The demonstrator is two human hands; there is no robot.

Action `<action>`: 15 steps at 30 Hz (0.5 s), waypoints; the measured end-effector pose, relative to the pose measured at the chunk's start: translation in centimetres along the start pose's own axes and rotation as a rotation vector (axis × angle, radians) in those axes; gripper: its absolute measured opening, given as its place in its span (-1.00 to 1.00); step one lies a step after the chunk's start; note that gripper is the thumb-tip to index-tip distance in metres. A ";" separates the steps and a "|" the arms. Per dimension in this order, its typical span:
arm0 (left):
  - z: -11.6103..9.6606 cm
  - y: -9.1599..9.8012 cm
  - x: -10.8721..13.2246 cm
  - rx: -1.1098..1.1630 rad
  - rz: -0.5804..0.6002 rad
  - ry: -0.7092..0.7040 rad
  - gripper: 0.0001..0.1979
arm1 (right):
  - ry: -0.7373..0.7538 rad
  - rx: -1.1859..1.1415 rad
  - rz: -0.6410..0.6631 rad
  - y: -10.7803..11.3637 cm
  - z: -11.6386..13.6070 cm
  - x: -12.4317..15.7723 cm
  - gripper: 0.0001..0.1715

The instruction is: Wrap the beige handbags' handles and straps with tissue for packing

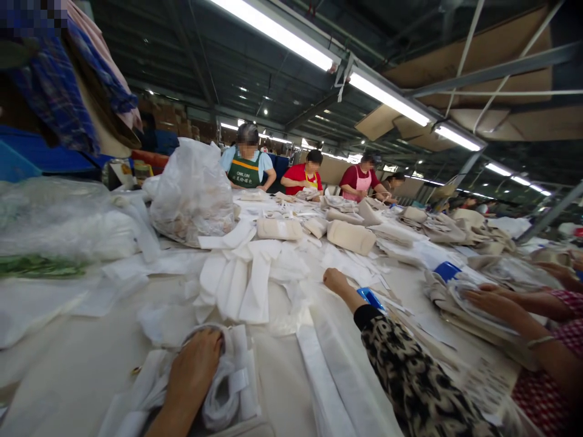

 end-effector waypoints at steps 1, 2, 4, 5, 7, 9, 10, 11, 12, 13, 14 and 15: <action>0.0 0.0 0.0 0.007 -0.003 0.000 -0.68 | -0.020 0.005 0.009 0.0 -0.3 -0.1 -0.68; 0.1 0.0 0.0 0.013 -0.007 -0.001 -0.68 | -0.037 0.008 0.015 0.0 -0.7 -0.2 -0.68; 0.1 0.0 -0.1 0.021 -0.014 -0.004 -0.69 | -0.053 0.016 0.023 0.0 -1.1 -0.3 -0.69; 0.1 0.0 0.0 0.025 -0.018 -0.010 -0.69 | -0.055 0.019 0.027 -0.1 -1.2 -0.2 -0.70; 0.2 0.0 0.0 0.024 -0.019 -0.016 -0.69 | -0.050 0.021 0.037 -0.2 -1.3 -0.1 -0.70; 0.1 0.0 0.0 0.010 -0.018 -0.019 -0.68 | -0.032 0.014 0.050 -0.2 -1.3 0.1 -0.70; 0.1 0.0 0.0 0.003 -0.018 -0.022 -0.68 | -0.017 0.005 0.054 -0.2 -1.2 0.2 -0.70; 0.0 0.0 0.0 -0.002 -0.016 -0.023 -0.68 | 0.003 -0.007 0.057 -0.1 -1.0 0.2 -0.70; 0.0 0.1 0.0 -0.003 -0.018 -0.024 -0.68 | 0.025 -0.022 0.058 -0.1 -0.8 0.2 -0.70; 0.0 0.1 0.0 0.000 -0.018 -0.024 -0.68 | 0.047 -0.037 0.057 0.0 -0.7 0.2 -0.70; 0.0 0.1 0.0 0.006 -0.016 -0.022 -0.69 | 0.062 -0.051 0.057 0.1 -0.5 0.1 -0.69; 0.0 0.0 0.0 0.010 -0.013 -0.019 -0.69 | 0.071 -0.063 0.057 0.2 -0.5 0.0 -0.69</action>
Point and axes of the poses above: each hand's wrist, its own x-axis away from the middle knuckle, its own y-axis out of the back of the hand, z = x × y, the point moved 9 cm from there along -x, towards the middle knuckle, and after that the axes turned 10 degrees about x, right-handed, at the moved point
